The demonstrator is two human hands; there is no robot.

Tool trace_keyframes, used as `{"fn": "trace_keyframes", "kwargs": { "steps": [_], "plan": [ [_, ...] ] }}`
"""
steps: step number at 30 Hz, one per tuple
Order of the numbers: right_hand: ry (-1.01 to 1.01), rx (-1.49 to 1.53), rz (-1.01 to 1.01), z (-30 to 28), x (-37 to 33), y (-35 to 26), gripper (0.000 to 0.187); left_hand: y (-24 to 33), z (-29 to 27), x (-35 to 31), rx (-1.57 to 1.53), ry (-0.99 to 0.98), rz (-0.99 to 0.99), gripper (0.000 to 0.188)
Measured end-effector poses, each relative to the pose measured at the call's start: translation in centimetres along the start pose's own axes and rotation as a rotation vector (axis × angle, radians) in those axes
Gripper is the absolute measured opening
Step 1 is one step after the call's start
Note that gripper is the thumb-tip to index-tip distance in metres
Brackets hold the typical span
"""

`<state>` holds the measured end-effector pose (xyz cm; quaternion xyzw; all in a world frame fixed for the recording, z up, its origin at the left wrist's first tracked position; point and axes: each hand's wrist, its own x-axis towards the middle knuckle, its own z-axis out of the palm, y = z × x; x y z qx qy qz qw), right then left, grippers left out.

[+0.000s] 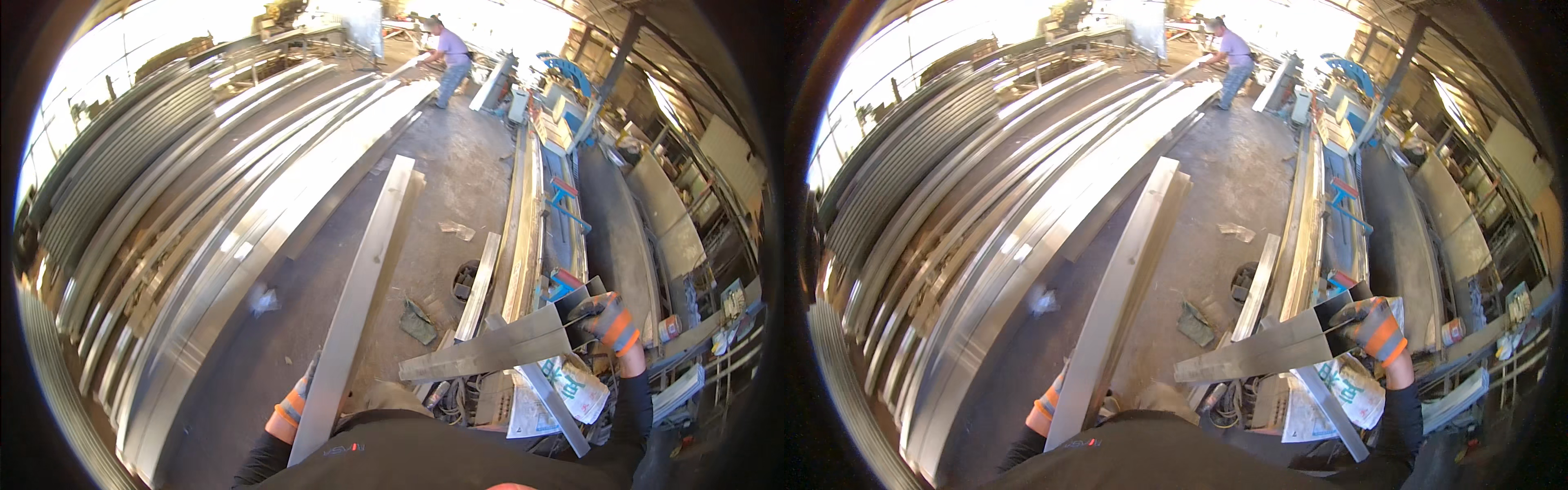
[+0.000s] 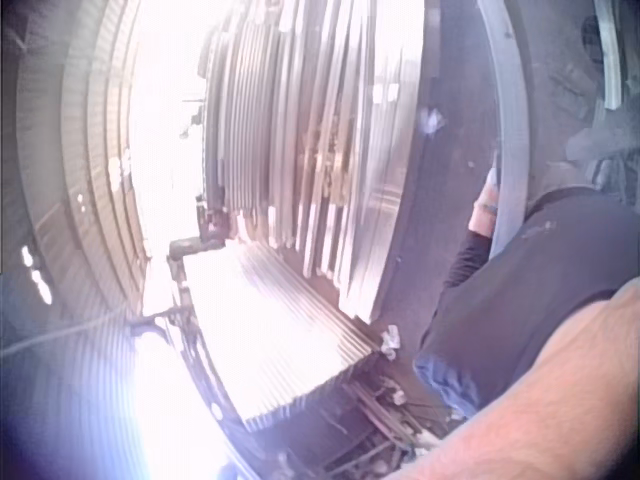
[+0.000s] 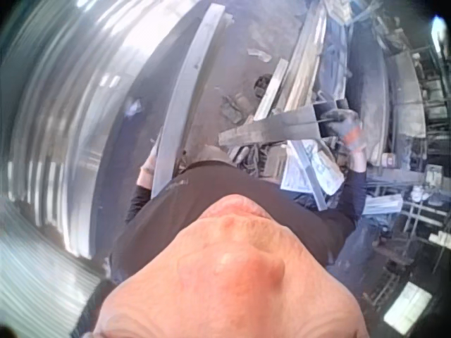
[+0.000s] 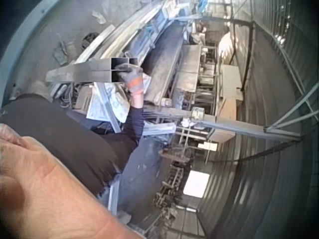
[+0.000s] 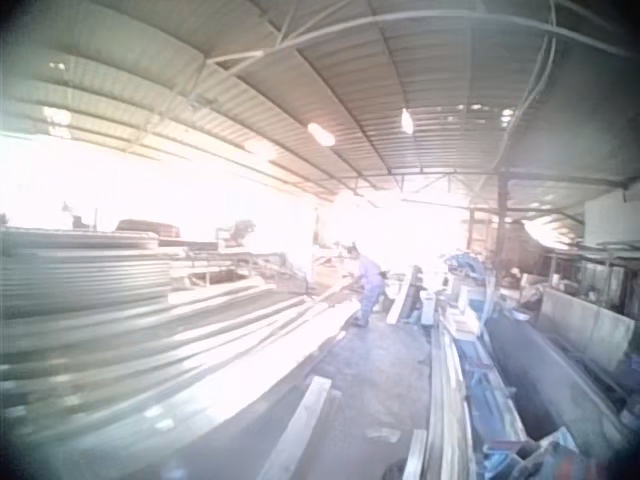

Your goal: The person repeatedly feeds long metal bars through a bench-mounted polishing machine, flipping and repositioning them to treat multiple sides. The person stacks finished bars nearby and briefly handles a short metal piece before returning to the same repetitive polishing cycle.

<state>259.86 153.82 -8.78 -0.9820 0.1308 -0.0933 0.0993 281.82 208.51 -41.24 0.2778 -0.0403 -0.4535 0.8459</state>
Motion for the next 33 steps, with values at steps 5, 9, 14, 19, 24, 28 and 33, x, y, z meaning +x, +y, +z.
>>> {"fn": "trace_keyframes", "kwargs": {
  "steps": [5, 9, 14, 19, 24, 28, 33],
  "plan": [
    [-0.057, 0.3, 0.188, 2.3, 15.2, -0.1, 0.03, 10.8, -2.7, 19.0, 0.023, -0.091, -0.174, 0.057],
    [-0.102, 0.292, 0.215, 5.5, 29.0, 3.6, 0.03, 16.6, -4.9, 36.8, 0.055, -0.121, -0.272, 0.057],
    [-0.136, 0.406, 0.243, 9.2, 48.5, 12.9, 0.03, 25.4, -3.5, 60.0, 0.107, -0.081, -0.313, 0.058],
    [-0.184, 0.375, 0.292, 8.8, 70.3, 21.4, 0.031, 34.8, -1.7, 82.6, 0.084, -0.062, -0.286, 0.058],
    [-0.198, 0.318, 0.286, 9.4, 92.7, 31.5, 0.032, 41.1, -3.6, 108.7, 0.04, -0.108, -0.291, 0.059],
    [-0.182, 0.127, 0.428, 11.3, 110.9, 39.3, 0.03, 46.9, -4.9, 133.1, 0.02, -0.194, -0.323, 0.059],
    [0.012, 0.293, 0.474, 12.4, 129.2, 50.9, 0.033, 54.6, -0.3, 162.1, 0.077, -0.332, -0.438, 0.06]
  ]
}}
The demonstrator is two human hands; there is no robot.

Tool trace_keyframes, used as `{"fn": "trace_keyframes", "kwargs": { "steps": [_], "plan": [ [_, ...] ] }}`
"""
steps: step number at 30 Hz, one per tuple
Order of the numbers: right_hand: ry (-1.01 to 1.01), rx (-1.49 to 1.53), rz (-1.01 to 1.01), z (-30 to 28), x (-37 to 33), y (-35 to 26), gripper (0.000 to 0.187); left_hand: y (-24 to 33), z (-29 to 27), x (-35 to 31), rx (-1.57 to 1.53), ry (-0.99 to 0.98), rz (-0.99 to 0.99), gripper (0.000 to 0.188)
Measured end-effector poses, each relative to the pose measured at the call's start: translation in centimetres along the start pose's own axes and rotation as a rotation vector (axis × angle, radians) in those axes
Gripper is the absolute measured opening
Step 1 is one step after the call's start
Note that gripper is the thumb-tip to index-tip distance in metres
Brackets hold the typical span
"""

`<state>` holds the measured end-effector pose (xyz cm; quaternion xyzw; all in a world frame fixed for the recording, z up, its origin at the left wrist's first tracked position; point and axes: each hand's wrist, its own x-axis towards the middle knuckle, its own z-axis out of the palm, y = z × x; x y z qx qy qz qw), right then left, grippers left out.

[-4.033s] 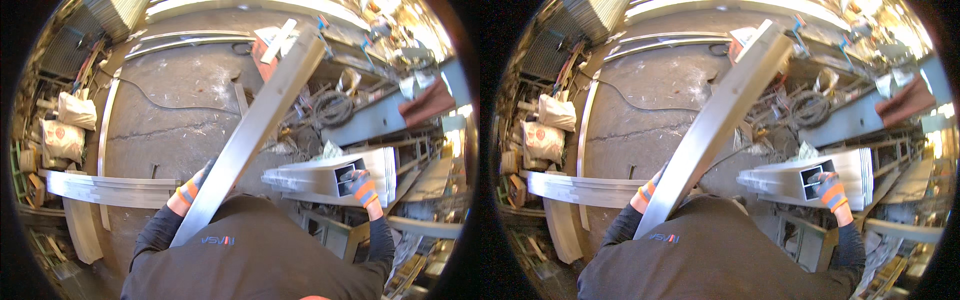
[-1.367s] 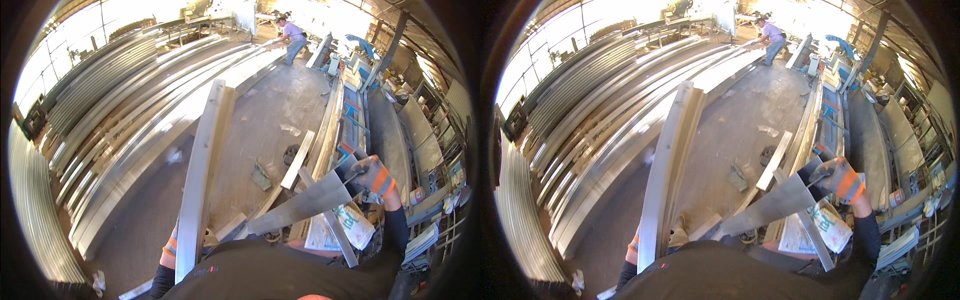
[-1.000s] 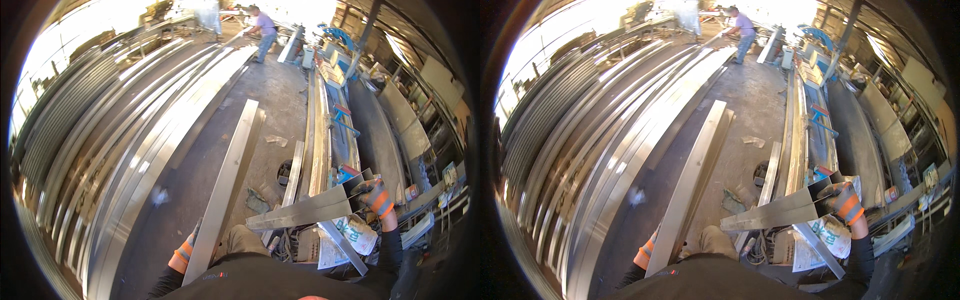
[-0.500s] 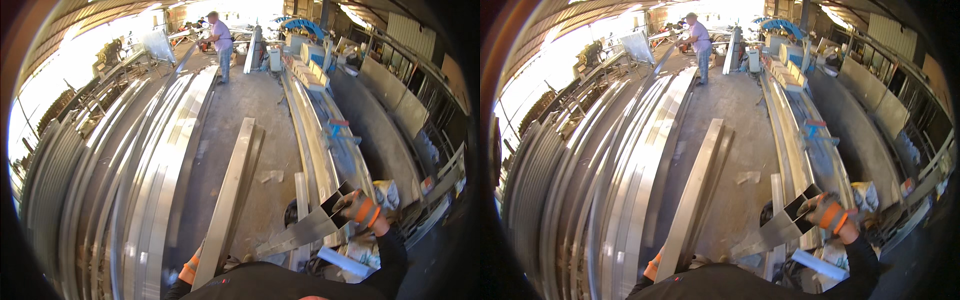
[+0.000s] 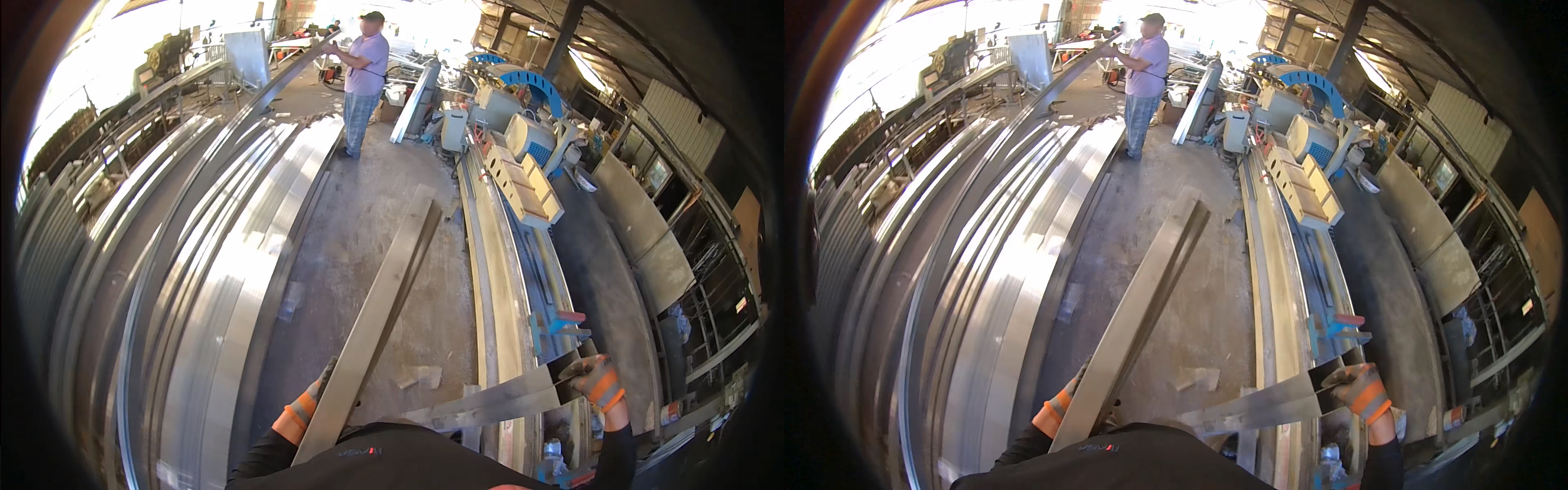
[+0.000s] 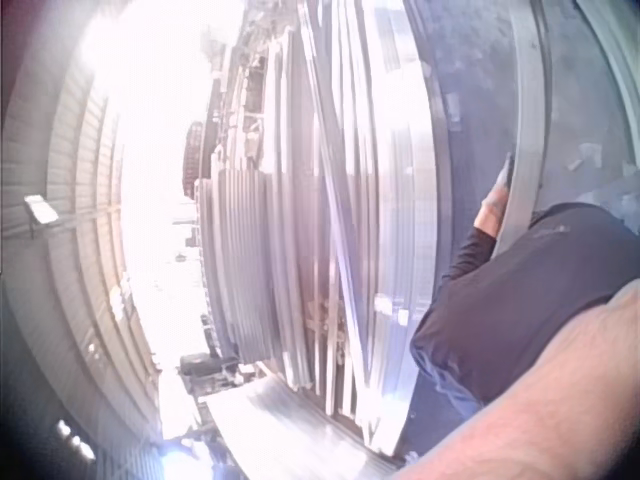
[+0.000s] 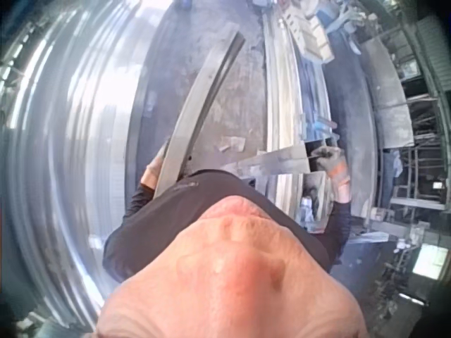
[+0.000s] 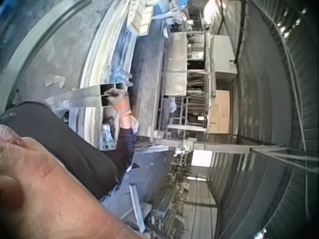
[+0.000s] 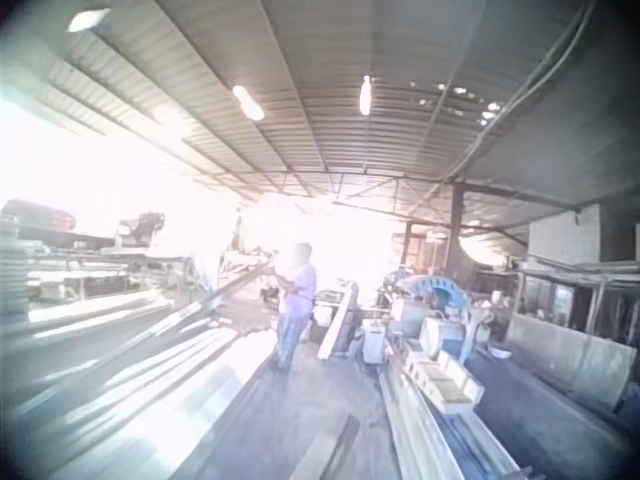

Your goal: The person repeatedly feeds long metal bars through a bench-mounted polishing machine, flipping and repositioning them to treat multiple sides. The person stacks finished bars nearby and briefly handles a short metal piece before returning to the same repetitive polishing cycle.

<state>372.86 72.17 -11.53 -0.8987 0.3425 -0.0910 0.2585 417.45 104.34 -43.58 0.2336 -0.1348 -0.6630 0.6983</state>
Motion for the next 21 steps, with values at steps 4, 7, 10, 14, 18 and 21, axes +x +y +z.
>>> {"fn": "trace_keyframes", "kwargs": {
  "steps": [4, 7, 10, 14, 18, 21],
  "plan": [
    [0.158, 0.072, 0.18, -2.6, 16.0, 8.2, 0.025, 11.1, -1.2, 18.0, 0.031, -0.036, -0.077, 0.06],
    [0.197, 0.24, 0.229, -3.7, 30.3, 13.7, 0.022, 17.4, -4.2, 32.3, 0.036, -0.04, -0.124, 0.061],
    [0.195, 0.23, 0.219, -5.5, 44.9, 16.7, 0.029, 23.7, -6.6, 46.8, 0.034, -0.015, -0.134, 0.061],
    [0.102, 0.17, 0.12, -9.0, 67.8, 18.2, 0.022, 33.9, -7.4, 62.6, 0.019, 0.041, -0.121, 0.061],
    [-0.004, 0.156, 0.12, -12.5, 90.3, 19.6, 0.029, 43.7, -9.9, 76.1, -0.023, 0.072, -0.048, 0.062],
    [-0.064, 0.141, 0.024, -14.4, 107.8, 21.8, 0.031, 50.7, -14.1, 87.7, -0.057, 0.093, -0.008, 0.062]
  ]
}}
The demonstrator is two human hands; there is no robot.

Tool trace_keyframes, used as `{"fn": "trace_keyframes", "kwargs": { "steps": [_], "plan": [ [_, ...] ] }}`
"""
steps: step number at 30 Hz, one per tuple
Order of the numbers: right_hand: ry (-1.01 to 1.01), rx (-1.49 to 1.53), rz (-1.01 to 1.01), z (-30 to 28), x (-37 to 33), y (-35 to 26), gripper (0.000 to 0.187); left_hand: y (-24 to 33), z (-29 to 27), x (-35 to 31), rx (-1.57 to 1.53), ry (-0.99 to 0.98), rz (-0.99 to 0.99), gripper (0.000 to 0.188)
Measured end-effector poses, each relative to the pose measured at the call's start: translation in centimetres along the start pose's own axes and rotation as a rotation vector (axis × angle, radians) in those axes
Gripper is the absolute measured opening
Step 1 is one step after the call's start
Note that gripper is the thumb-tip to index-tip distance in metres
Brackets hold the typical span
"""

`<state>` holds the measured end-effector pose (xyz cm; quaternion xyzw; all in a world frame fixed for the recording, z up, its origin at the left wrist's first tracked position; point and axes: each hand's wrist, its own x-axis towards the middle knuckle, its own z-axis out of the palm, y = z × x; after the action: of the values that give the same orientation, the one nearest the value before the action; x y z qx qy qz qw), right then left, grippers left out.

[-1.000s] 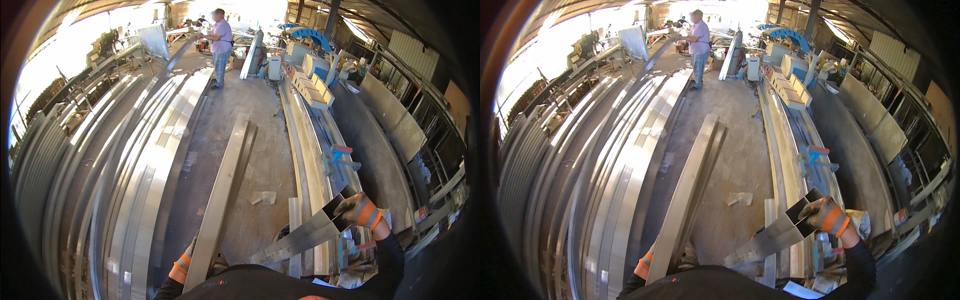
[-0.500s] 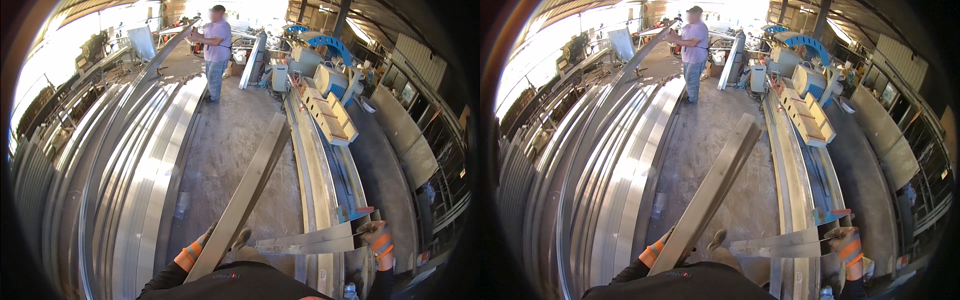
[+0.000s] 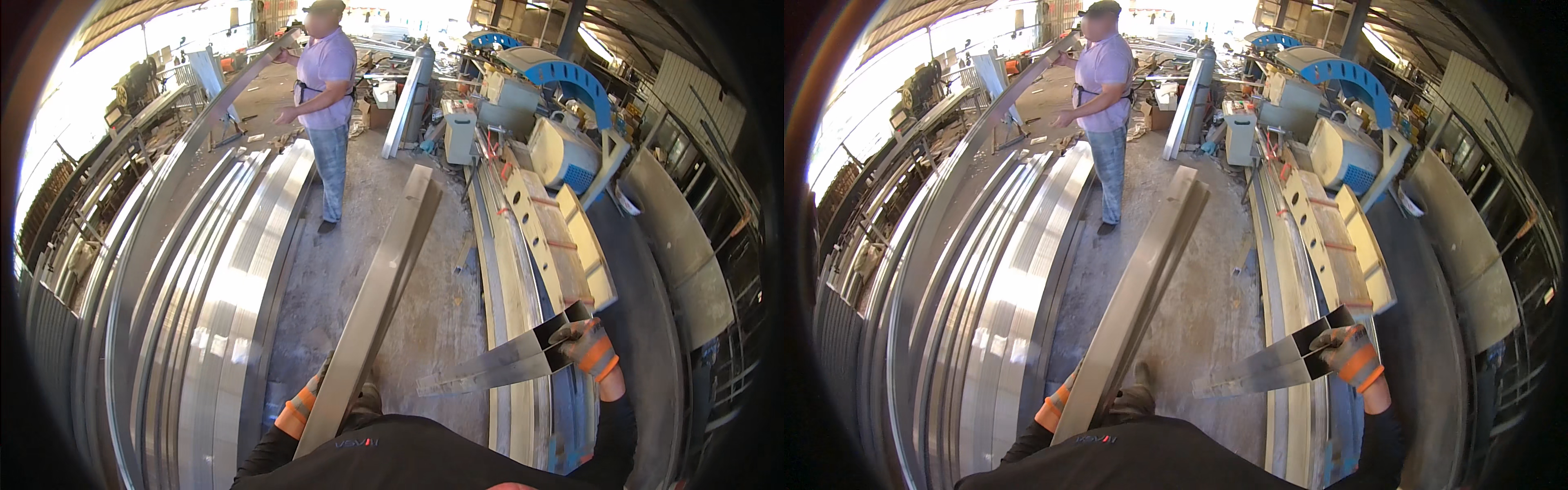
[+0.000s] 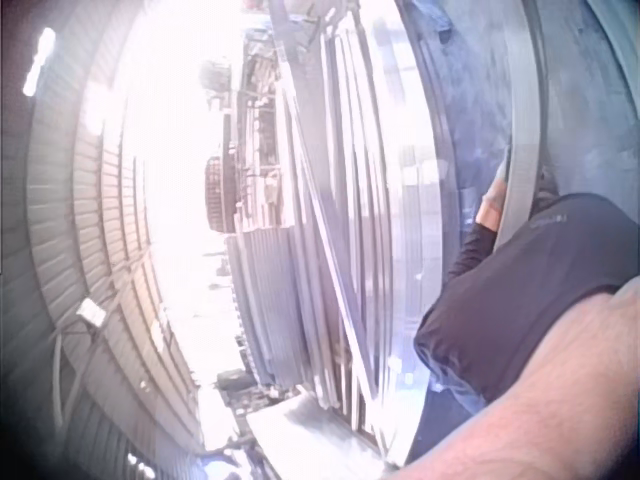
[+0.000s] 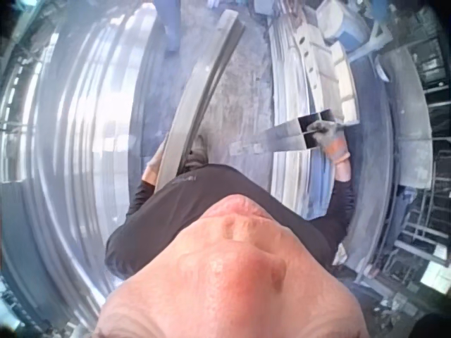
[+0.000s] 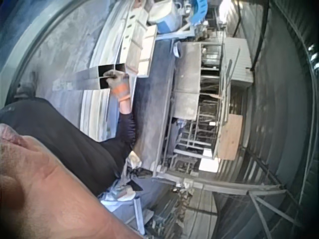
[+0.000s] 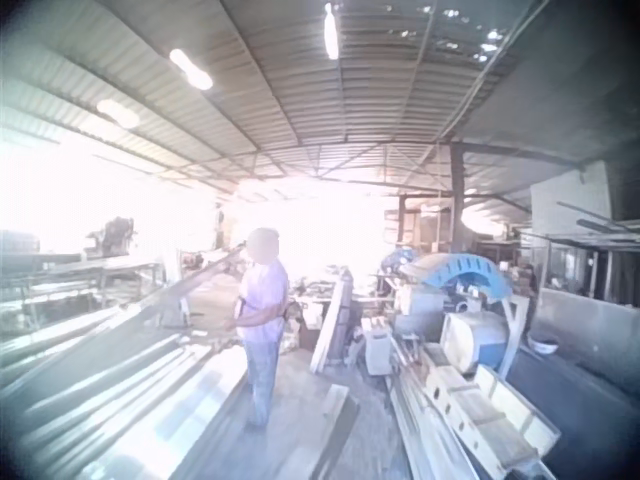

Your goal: The person repeatedly feeds long metal bars through a bench-mounted polishing machine, flipping and repositioning them to treat multiple sides. The person stacks finished bars nearby and briefly handles a short metal piece before returning to the same repetitive polishing cycle.

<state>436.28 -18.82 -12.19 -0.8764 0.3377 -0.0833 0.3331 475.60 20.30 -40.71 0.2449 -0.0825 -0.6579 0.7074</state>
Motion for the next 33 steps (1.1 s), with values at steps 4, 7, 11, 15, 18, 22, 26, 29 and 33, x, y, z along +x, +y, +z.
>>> {"fn": "trace_keyframes", "kwargs": {
  "steps": [4, 7, 11, 15, 18, 22, 26, 29, 33],
  "plan": [
    [0.001, -0.149, -0.026, -3.0, 22.6, 1.5, 0.03, 10.7, -5.2, 18.2, -0.036, -0.008, 0.028, 0.063],
    [0.032, -0.293, 0.062, -6.2, 38.6, 1.5, 0.03, 20.2, -7.5, 31.9, -0.045, -0.032, 0.027, 0.063],
    [0.047, -0.061, 0.076, -11.1, 56.4, 2.2, 0.03, 31.9, -7.6, 47.5, -0.035, -0.041, -0.027, 0.063],
    [0.124, -0.153, -0.062, -15.2, 75.5, 4.4, 0.029, 42.0, -8.3, 63.0, -0.02, -0.04, -0.051, 0.064],
    [0.055, -0.099, -0.061, -18.0, 91.0, 6.5, 0.031, 48.3, -10.4, 75.4, -0.028, -0.021, -0.057, 0.064],
    [-0.018, -0.13, -0.21, -19.8, 112.6, 9.3, 0.028, 57.6, -11.8, 91.2, -0.045, 0.025, -0.015, 0.065],
    [-0.011, -0.423, -0.526, -21.1, 134.2, 8.7, 0.02, 67.7, -11.9, 102.9, -0.084, 0.074, 0.053, 0.065],
    [-0.076, -0.279, -0.516, -21.4, 150.3, 6.4, 0.023, 75.0, -13.9, 111.3, -0.136, 0.079, 0.1, 0.066],
    [-0.15, -0.317, -0.756, -21.8, 172.5, 2.1, 0.018, 84.4, -20.4, 123.2, -0.223, 0.063, 0.141, 0.066]
  ]
}}
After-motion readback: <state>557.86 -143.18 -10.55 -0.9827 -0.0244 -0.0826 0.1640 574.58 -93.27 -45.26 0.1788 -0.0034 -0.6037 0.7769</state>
